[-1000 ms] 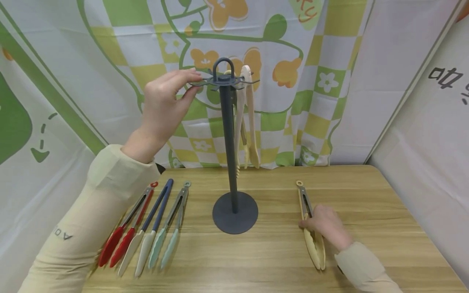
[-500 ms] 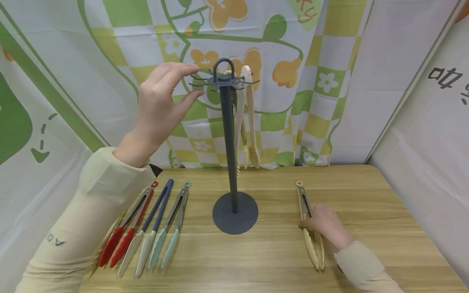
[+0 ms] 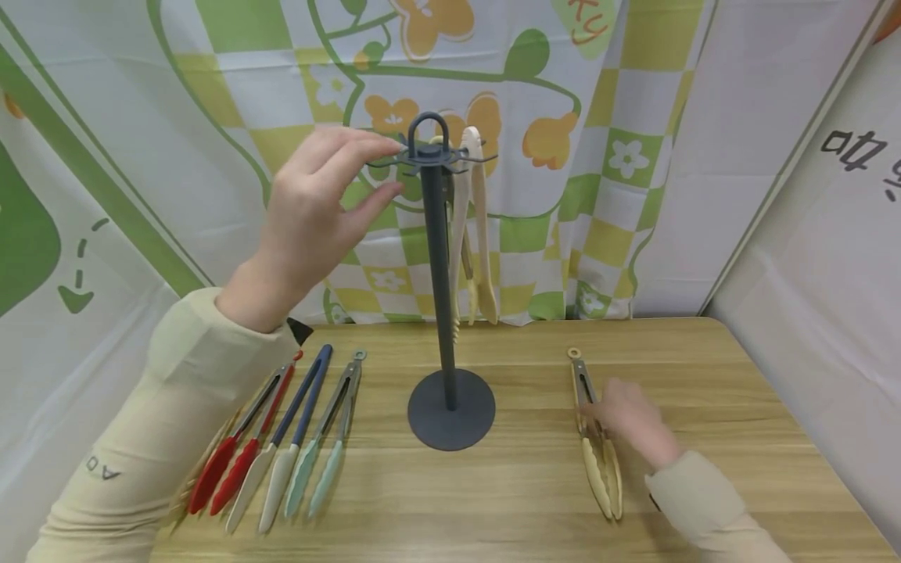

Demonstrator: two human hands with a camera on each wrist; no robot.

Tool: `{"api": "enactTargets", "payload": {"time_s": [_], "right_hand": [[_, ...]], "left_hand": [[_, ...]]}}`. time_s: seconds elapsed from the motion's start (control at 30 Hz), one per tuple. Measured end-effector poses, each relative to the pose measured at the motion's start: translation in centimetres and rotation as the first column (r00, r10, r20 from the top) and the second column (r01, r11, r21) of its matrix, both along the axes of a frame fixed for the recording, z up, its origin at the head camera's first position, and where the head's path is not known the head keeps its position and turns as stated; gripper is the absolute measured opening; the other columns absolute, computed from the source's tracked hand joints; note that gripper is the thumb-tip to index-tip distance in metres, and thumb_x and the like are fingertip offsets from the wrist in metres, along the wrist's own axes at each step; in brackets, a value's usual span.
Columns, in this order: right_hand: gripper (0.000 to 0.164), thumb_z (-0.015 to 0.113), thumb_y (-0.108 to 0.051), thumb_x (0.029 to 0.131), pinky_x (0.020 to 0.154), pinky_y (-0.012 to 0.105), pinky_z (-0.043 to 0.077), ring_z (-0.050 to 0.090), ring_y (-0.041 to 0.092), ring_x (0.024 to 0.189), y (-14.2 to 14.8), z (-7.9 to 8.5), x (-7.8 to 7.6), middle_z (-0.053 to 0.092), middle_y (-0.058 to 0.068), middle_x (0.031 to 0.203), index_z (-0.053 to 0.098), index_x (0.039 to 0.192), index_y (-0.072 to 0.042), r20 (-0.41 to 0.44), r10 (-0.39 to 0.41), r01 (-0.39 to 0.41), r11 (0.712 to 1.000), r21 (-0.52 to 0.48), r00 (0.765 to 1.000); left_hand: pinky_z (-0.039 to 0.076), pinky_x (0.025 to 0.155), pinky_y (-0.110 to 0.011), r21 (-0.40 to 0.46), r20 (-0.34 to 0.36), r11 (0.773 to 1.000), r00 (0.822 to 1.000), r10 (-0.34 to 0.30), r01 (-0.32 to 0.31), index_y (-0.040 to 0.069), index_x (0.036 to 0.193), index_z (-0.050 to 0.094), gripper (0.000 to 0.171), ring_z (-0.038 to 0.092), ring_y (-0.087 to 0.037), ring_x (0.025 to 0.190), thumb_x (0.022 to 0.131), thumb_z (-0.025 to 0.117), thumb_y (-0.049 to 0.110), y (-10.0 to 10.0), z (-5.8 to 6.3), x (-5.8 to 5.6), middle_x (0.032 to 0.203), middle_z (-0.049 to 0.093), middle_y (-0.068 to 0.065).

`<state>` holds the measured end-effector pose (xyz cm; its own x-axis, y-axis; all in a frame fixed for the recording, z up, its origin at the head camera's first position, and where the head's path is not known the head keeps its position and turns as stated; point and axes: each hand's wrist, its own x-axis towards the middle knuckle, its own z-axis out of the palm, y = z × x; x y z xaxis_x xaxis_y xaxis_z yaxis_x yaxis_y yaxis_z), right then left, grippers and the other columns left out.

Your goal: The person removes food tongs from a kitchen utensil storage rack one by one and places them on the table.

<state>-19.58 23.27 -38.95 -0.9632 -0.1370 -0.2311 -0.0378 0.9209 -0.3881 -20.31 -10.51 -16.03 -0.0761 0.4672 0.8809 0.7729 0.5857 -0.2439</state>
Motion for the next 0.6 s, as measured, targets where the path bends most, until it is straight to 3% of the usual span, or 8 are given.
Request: {"api": "enactTargets", "payload": {"time_s": [0.07, 0.17, 0.4, 0.6], "right_hand": [[0.066, 0.063, -0.041, 0.083, 0.061, 0.044, 0.052, 0.059, 0.038, 0.074, 0.0, 0.5, -0.4, 0.058, 0.033, 0.091, 0.052, 0.102, 0.021, -0.007, 0.009, -0.009, 1.000, -0.001, 1.000], [0.079, 0.061, -0.044, 0.084, 0.076, 0.054, 0.049, 0.053, 0.053, 0.095, -0.1, 1.5, -0.8, 0.048, 0.044, 0.110, 0.043, 0.113, 0.027, -0.027, 0.020, -0.020, 1.000, -0.018, 0.999], [0.083, 0.056, -0.049, 0.086, 0.077, 0.055, 0.048, 0.052, 0.052, 0.098, -0.7, 4.1, -0.9, 0.050, 0.041, 0.110, 0.038, 0.119, 0.025, -0.061, 0.009, -0.013, 0.998, -0.057, 0.998], [0.080, 0.054, -0.047, 0.088, 0.078, 0.056, 0.047, 0.050, 0.052, 0.100, -1.3, 5.7, -1.4, 0.051, 0.039, 0.112, 0.039, 0.122, 0.023, -0.120, 0.000, -0.008, 0.997, -0.071, 0.993]], "left_hand": [[0.045, 0.091, -0.026, -0.013, 0.004, 1.000, 1.000, -0.007, 0.007, -0.006, 0.100, 0.063, 0.021, 0.059, -0.029, 0.092, 0.082, 0.067, 0.003, 0.2, 0.0, 0.1, 0.097, 0.065, -0.017], [0.046, 0.090, -0.027, -0.020, 0.014, 1.000, 1.000, -0.013, 0.013, -0.006, 0.100, 0.064, 0.020, 0.059, -0.029, 0.091, 0.083, 0.066, 0.003, 0.4, -0.1, 0.1, 0.097, 0.065, -0.017], [0.047, 0.088, -0.027, -0.022, 0.022, 1.000, 1.000, -0.017, 0.017, -0.005, 0.097, 0.065, 0.016, 0.060, -0.029, 0.089, 0.086, 0.063, 0.005, 0.7, -0.3, 0.0, 0.094, 0.066, -0.016], [0.049, 0.083, -0.027, -0.008, -0.019, 0.999, 0.999, -0.040, 0.040, -0.004, 0.093, 0.067, 0.011, 0.061, -0.027, 0.084, 0.087, 0.060, 0.003, 0.9, -0.3, 0.0, 0.090, 0.067, -0.013]]}}
